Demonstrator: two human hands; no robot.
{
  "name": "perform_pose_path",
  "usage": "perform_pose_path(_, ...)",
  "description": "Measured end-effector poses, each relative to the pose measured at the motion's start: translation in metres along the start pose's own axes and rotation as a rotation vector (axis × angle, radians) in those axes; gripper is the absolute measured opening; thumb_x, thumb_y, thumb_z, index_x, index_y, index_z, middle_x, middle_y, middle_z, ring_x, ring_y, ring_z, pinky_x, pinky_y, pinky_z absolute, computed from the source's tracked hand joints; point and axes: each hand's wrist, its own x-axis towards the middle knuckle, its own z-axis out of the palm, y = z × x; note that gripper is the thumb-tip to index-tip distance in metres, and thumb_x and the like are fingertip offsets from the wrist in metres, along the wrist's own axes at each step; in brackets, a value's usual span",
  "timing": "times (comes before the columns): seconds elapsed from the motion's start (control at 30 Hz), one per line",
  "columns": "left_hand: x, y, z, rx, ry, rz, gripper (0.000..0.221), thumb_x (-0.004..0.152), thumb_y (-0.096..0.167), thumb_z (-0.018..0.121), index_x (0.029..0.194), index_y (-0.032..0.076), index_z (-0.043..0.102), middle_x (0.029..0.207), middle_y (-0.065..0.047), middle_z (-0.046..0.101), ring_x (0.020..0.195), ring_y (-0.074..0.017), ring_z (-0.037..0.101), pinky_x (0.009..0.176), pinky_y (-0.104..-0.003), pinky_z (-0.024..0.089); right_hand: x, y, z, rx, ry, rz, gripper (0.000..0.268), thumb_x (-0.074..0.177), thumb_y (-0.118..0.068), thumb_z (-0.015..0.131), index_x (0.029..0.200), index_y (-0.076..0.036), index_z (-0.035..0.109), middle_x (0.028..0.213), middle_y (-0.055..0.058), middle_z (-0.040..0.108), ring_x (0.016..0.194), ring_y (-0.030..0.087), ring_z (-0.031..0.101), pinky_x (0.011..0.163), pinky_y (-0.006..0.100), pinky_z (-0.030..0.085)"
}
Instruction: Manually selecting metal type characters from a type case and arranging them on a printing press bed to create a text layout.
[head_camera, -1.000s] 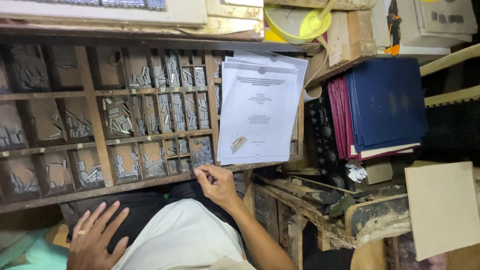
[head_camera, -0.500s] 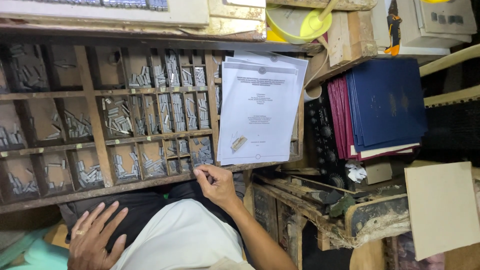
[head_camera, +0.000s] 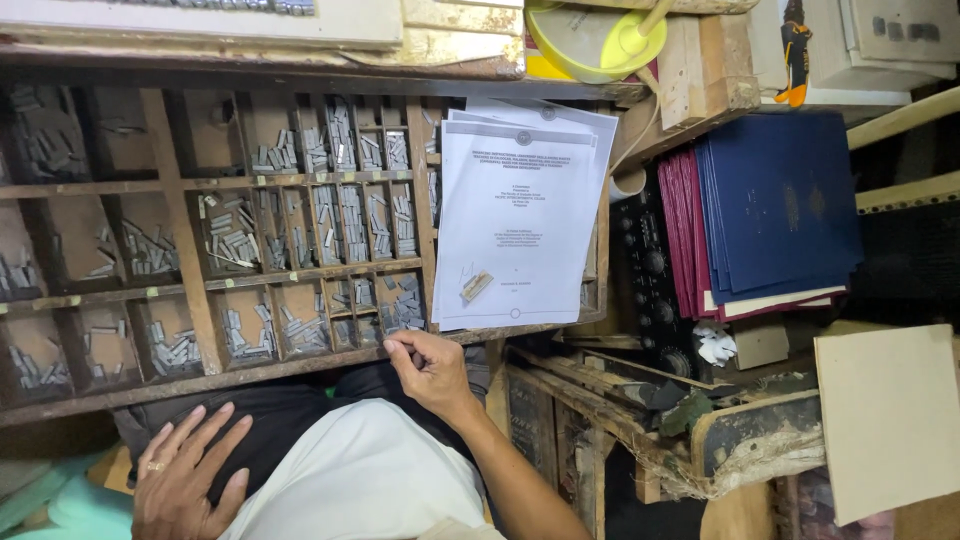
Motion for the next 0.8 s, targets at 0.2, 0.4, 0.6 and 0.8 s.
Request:
perform_pose_path(0.2, 0.0, -0.001, 0.003, -0.003, 0.032, 0.003, 0.054, 0.097, 0.055, 0.041, 0.142, 0.035, 0.064, 0.154, 0.006, 0.06, 0.152, -0.0229, 0.051, 0.128, -0.049, 0.036, 0.0, -0.001, 0.0, -0.004, 0.001, -0.012, 0.02, 0.1, -0.017, 0.064, 0.089, -0.005, 0.075, 0.067, -0.002, 0.061, 0.052, 0.008, 0.042, 0.049, 0.026, 0.035)
perform_pose_path(0.4, 0.01, -0.005, 0.002, 0.006, 0.195, 0.149, 0.052, 0.091, 0.043, 0.053, 0.14, 0.029, 0.064, 0.151, 0.001, 0.061, 0.143, -0.0263, 0.058, 0.123, -0.049, 0.04, -0.009, 0.013, 0.003, -0.069, -0.042, 0.059, 0.015, 0.098, -0.019, 0.066, 0.092, -0.01, 0.076, 0.076, -0.003, 0.071, 0.057, 0.008, 0.052, 0.057, 0.025, 0.045)
perform_pose_path(0.6, 0.0, -0.01, 0.007, -0.133, 0.314, 0.148, 0.048, 0.094, 0.049, 0.054, 0.135, 0.03, 0.068, 0.144, -0.001, 0.064, 0.137, -0.0305, 0.056, 0.117, -0.051, 0.036, -0.01, 0.01, 0.013, -0.184, -0.054, 0.066, 0.007, 0.093, -0.013, 0.072, 0.091, -0.01, 0.078, 0.065, 0.017, 0.072, 0.057, 0.034, 0.07, 0.052, 0.04, 0.051)
perform_pose_path(0.8, -0.007, -0.022, 0.022, -0.207, 0.303, 0.169, 0.052, 0.093, 0.049, 0.055, 0.14, 0.029, 0.066, 0.142, -0.002, 0.064, 0.137, -0.0321, 0.055, 0.117, -0.053, 0.033, -0.002, 0.001, 0.027, -0.058, -0.083, 0.27, 0.012, 0.097, -0.012, 0.068, 0.094, -0.006, 0.078, 0.065, 0.01, 0.074, 0.049, 0.016, 0.06, 0.053, 0.033, 0.051)
